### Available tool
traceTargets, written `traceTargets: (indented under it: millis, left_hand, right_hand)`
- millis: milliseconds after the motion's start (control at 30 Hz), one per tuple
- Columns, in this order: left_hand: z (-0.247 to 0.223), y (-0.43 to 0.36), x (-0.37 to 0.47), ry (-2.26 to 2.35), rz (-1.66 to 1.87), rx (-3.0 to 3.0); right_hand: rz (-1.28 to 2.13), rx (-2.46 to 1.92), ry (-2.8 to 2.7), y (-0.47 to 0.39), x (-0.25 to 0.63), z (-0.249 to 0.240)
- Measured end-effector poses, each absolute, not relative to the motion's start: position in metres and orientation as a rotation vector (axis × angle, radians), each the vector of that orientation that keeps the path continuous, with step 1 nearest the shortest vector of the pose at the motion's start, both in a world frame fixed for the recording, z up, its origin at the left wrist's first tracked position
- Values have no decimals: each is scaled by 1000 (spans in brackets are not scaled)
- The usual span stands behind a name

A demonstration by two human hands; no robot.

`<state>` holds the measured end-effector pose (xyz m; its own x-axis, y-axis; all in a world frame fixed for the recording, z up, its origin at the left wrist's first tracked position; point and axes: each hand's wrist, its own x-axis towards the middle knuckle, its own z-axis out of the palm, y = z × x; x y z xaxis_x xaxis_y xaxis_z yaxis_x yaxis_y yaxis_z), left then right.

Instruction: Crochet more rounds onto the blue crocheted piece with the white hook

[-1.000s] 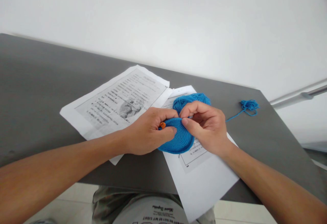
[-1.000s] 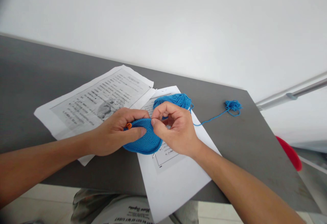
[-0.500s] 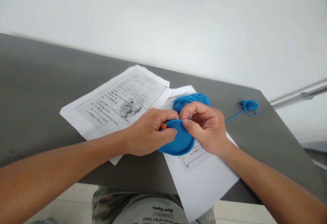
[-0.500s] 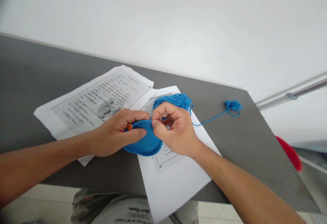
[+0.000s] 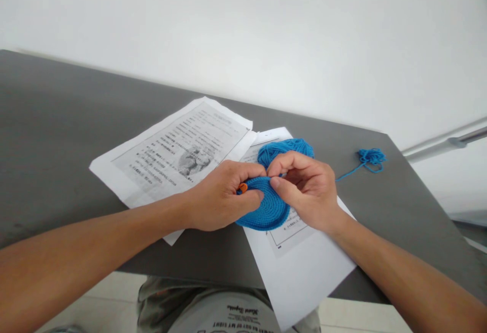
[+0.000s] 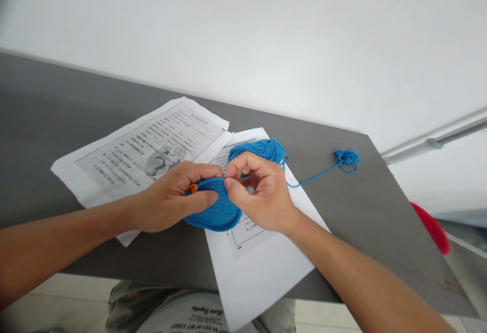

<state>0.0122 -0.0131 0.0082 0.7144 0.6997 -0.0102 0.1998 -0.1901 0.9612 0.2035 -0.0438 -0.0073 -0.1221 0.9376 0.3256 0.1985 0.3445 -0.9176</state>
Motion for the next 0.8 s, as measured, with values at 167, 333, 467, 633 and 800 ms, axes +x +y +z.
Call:
traceTargets:
  millis: [167, 333, 467, 633, 800]
  left_hand:
    - [8, -14, 13, 726, 524, 1759]
    - [8, -14, 12, 710, 506, 1766]
    - [8, -14, 12, 716, 503, 1775]
    - [8, -15, 13, 752, 549, 1734]
    - [6, -14, 15, 819, 689, 1649]
  right_hand:
    - [897, -1070, -1590, -43, 204, -7]
    - [913, -1071, -1603, -42, 203, -5]
    - [922, -1078, -1588, -44, 202, -4]
    - [933, -1099, -1550, -43, 202, -4]
    - [879, -1099, -1487, -41, 202, -4]
